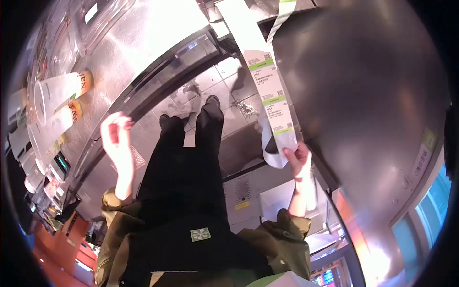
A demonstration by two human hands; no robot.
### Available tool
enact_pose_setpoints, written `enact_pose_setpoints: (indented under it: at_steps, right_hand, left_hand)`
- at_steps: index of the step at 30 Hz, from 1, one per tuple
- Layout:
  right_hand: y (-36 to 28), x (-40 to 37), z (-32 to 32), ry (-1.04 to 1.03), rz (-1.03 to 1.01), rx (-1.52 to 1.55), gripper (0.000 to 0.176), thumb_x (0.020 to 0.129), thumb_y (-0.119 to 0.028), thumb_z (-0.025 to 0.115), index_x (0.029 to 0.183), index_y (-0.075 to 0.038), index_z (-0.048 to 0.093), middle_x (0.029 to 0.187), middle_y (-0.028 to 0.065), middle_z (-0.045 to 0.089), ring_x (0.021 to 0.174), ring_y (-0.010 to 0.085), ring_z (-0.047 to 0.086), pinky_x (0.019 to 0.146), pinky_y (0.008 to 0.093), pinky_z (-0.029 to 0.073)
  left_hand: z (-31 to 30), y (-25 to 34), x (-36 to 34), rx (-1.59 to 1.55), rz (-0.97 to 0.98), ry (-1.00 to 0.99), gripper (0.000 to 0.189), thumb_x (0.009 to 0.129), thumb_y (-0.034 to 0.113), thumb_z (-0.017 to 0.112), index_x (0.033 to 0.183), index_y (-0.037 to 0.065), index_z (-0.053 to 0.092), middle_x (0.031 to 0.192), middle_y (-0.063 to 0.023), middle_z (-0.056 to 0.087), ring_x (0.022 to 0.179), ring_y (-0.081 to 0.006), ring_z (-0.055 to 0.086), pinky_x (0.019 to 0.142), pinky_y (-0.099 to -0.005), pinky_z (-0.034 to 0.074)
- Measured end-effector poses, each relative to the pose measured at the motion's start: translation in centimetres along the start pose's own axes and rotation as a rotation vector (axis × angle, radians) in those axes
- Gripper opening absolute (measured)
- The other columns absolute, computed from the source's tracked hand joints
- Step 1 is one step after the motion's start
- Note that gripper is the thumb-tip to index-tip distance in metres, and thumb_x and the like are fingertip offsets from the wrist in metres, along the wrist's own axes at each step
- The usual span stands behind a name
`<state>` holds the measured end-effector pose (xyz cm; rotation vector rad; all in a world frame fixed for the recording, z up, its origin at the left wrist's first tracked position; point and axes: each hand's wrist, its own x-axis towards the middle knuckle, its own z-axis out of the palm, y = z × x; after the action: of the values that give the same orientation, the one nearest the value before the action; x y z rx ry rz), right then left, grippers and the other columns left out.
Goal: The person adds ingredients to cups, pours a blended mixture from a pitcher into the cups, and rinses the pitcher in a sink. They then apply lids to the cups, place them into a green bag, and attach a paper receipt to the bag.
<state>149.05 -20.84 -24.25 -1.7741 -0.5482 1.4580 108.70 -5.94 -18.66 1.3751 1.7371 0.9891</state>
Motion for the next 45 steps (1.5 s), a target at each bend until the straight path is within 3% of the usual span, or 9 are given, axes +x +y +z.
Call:
enact_pose_setpoints:
  at_steps: [4, 10, 14, 17, 23, 33, 40, 43, 45]
  right_hand:
    - [0.2, -0.4, 0.8, -0.042, -0.032, -0.029, 0.019, 0.081, -0.010, 0.065, 0.095, 0.000, 0.058, 0.085, 0.0052, 0.063, 0.077, 0.0096, 0.056, 0.073, 0.0240, 0.044]
    - [-3.8, 1.7, 1.5, -0.382, -0.058, -0.187, 0.036, 0.082, -0.008, 0.063, 0.115, -0.001, 0.053, 0.105, 0.0063, 0.060, 0.097, 0.0136, 0.055, 0.088, 0.0285, 0.041]
    - [-12.5, 7.4, 7.9, -0.249, -0.138, 0.074, 0.038, 0.085, -0.012, 0.057, 0.121, -0.001, 0.050, 0.113, 0.0080, 0.056, 0.103, 0.0146, 0.052, 0.092, 0.0278, 0.038]
    - [-14.8, 10.9, 9.6, -0.186, -0.201, -0.278, 0.025, 0.085, -0.014, 0.056, 0.107, -0.001, 0.057, 0.093, 0.0019, 0.057, 0.084, 0.0086, 0.050, 0.076, 0.0220, 0.038]
    - [-17.2, 10.0, 10.9, -0.183, -0.230, -0.434, 0.012, 0.086, -0.013, 0.054, 0.086, -0.002, 0.058, 0.070, -0.0047, 0.041, 0.062, 0.0035, 0.033, 0.056, 0.0200, 0.029]
    - [-19.8, 9.3, 12.5, -0.177, -0.530, -0.687, 0.014, 0.081, 0.002, 0.056, 0.072, 0.002, 0.044, 0.066, 0.0050, 0.035, 0.058, 0.0142, 0.033, 0.051, 0.0260, 0.028]
    - [-16.9, 10.9, 9.0, -0.205, -0.342, -0.608, 0.007, 0.084, -0.001, 0.053, 0.080, 0.003, 0.051, 0.071, 0.0065, 0.040, 0.062, 0.0165, 0.037, 0.056, 0.0257, 0.033]
    - [-17.5, 11.4, 9.0, 0.108, -0.725, -0.854, 0.027, 0.085, 0.000, 0.051, 0.112, 0.000, 0.054, 0.092, 0.0093, 0.056, 0.090, 0.0195, 0.054, 0.083, 0.0282, 0.042]
    - [-19.7, 10.7, 8.0, 0.136, -0.576, -0.464, 0.026, 0.086, 0.001, 0.050, 0.112, 0.000, 0.053, 0.095, 0.0061, 0.057, 0.094, 0.0182, 0.055, 0.088, 0.0282, 0.041]
  left_hand:
    - [12.2, 3.8, -0.7, -0.266, 0.014, -0.356, 0.028, 0.079, -0.004, 0.061, 0.105, 0.001, 0.049, 0.102, -0.0105, 0.056, 0.093, -0.0188, 0.060, 0.081, -0.0300, 0.048]
    - [24.0, 5.3, 1.8, -0.779, -0.176, -0.321, 0.035, 0.079, -0.002, 0.063, 0.104, 0.006, 0.042, 0.096, -0.0104, 0.061, 0.086, -0.0153, 0.063, 0.065, -0.0248, 0.051]
    - [23.2, 6.8, 1.7, -0.716, -0.186, -0.398, 0.031, 0.080, -0.004, 0.063, 0.100, 0.004, 0.041, 0.096, -0.0078, 0.058, 0.090, -0.0138, 0.061, 0.071, -0.0242, 0.050]
    - [23.1, 6.5, 1.9, -0.748, -0.176, -0.354, 0.028, 0.078, -0.002, 0.066, 0.101, 0.004, 0.051, 0.094, -0.0067, 0.058, 0.083, -0.0111, 0.059, 0.065, -0.0219, 0.048]
    - [20.6, 7.6, 3.8, -0.033, 0.420, 0.036, 0.018, 0.071, 0.008, 0.071, 0.088, 0.014, 0.069, 0.095, -0.0036, 0.059, 0.073, -0.0155, 0.051, 0.069, -0.0267, 0.040]
    - [20.0, 6.1, 5.5, -0.136, 0.641, -0.252, 0.019, 0.066, 0.012, 0.071, 0.084, 0.010, 0.066, 0.084, 0.0021, 0.062, 0.074, -0.0173, 0.054, 0.064, -0.0288, 0.038]
    - [17.2, 8.9, 10.0, -0.174, 0.376, -0.079, 0.015, 0.067, 0.001, 0.069, 0.080, 0.005, 0.063, 0.080, -0.0085, 0.061, 0.068, -0.0241, 0.059, 0.058, -0.0326, 0.047]
    - [13.7, 13.9, 12.3, 0.031, 0.590, 0.051, 0.014, 0.070, 0.001, 0.068, 0.083, 0.003, 0.064, 0.085, -0.0094, 0.064, 0.073, -0.0239, 0.063, 0.057, -0.0282, 0.050]
    - [13.8, 15.5, 10.7, 0.095, 0.781, -0.105, 0.018, 0.071, 0.005, 0.068, 0.088, 0.002, 0.064, 0.094, -0.0121, 0.064, 0.081, -0.0254, 0.064, 0.064, -0.0294, 0.053]
